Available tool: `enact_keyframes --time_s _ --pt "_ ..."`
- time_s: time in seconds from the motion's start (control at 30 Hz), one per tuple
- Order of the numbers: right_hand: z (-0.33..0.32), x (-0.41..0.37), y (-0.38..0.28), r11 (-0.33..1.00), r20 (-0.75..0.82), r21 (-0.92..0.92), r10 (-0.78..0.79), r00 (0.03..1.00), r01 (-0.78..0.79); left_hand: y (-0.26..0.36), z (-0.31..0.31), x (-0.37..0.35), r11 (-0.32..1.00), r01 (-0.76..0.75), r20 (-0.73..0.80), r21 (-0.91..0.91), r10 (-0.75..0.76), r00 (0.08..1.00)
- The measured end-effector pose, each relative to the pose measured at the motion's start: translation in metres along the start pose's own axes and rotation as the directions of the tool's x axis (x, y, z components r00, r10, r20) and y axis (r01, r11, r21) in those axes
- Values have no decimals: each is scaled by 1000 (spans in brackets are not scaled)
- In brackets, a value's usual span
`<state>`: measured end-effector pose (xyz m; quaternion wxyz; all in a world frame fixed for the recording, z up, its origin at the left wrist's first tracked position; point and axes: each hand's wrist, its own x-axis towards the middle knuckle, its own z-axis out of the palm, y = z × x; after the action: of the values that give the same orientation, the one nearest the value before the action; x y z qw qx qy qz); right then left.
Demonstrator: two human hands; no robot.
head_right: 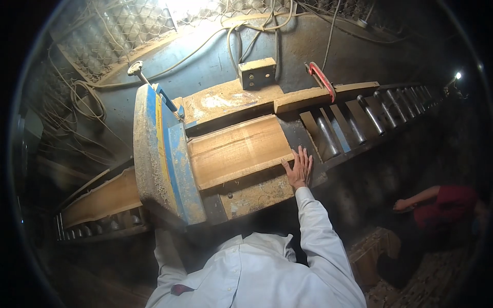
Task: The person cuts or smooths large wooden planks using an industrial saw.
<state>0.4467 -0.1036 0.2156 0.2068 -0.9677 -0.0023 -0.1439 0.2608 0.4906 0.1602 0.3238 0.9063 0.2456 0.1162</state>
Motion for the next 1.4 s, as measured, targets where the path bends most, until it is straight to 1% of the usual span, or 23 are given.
enact_keyframes --time_s 0.17,0.33,0.47,0.53,0.6,0.63,0.67,0.7,0.73,0.77,0.8,0.87,0.93,1.0,1.03,1.07,1.1,1.2,1.23,1.33,1.4 --pt "2 0 -1 1000 15 -24 9 1000 -9 -8 2 -3 1000 15 12 -2 -15 1000" --pt "5 0 1 1000 4 -8 23 1000 -23 -14 7 -8 1000 18 31 -9 -18 999" --pt "6 1 3 1000 3 -21 14 1000 -14 -20 7 -10 999 42 41 -31 -41 998" --pt "5 1 3 999 -8 -39 9 1000 -9 -22 2 -10 995 72 38 -70 -70 997" --pt "12 3 8 999 -21 -52 -19 1000 18 -26 -10 -6 973 153 28 -173 -150 988" --pt "14 3 11 998 -14 -65 -28 999 27 -30 -18 -4 937 227 22 -266 -230 973" --pt "15 3 11 998 -10 -63 -24 1000 24 -30 -26 3 865 325 34 -381 -339 940" --pt "11 3 8 998 9 -54 -12 1000 12 -29 -39 13 754 433 68 -494 -463 884" --pt "11 3 7 999 16 -50 -6 1000 7 -26 -48 18 659 461 70 -594 -529 846" --pt "12 3 8 999 11 -39 -13 1000 14 -21 -59 23 571 468 70 -674 -581 811" --pt "11 3 7 999 13 -38 -11 1000 11 -10 -61 23 505 382 -5 -774 -608 794" --pt "9 4 6 999 8 -30 -42 999 42 -33 -57 27 541 396 -4 -742 -594 804" --pt "9 3 4 999 11 -25 -47 999 47 -33 -52 26 600 368 -81 -710 -589 804" --pt "14 3 6 1000 2 -24 -17 1000 17 -21 -51 28 534 261 -119 -804 -575 810" --pt "10 2 1 1000 6 -11 -3 1000 3 -13 -52 27 528 255 -132 -810 -589 797" --pt "9 1 -1 1000 0 -5 4 1000 -4 -10 -52 27 521 255 -138 -815 -601 787" --pt "8 1 -2 1000 3 0 2 1000 -2 -7 -52 28 554 278 -169 -785 -623 764" --pt "4 0 -4 1000 9 -16 3 1000 -3 -7 -48 27 593 318 -221 -740 -661 717" --pt "2 0 -7 1000 11 -25 7 1000 -7 -30 -39 33 581 316 -198 -749 -653 731" --pt "1 0 -10 998 4 -57 -3 1000 3 -14 -48 32 543 357 -133 -760 -668 732" --pt "2 0 -8 998 7 -57 -1 1000 1 2 -54 28 518 321 -113 -793 -643 758"
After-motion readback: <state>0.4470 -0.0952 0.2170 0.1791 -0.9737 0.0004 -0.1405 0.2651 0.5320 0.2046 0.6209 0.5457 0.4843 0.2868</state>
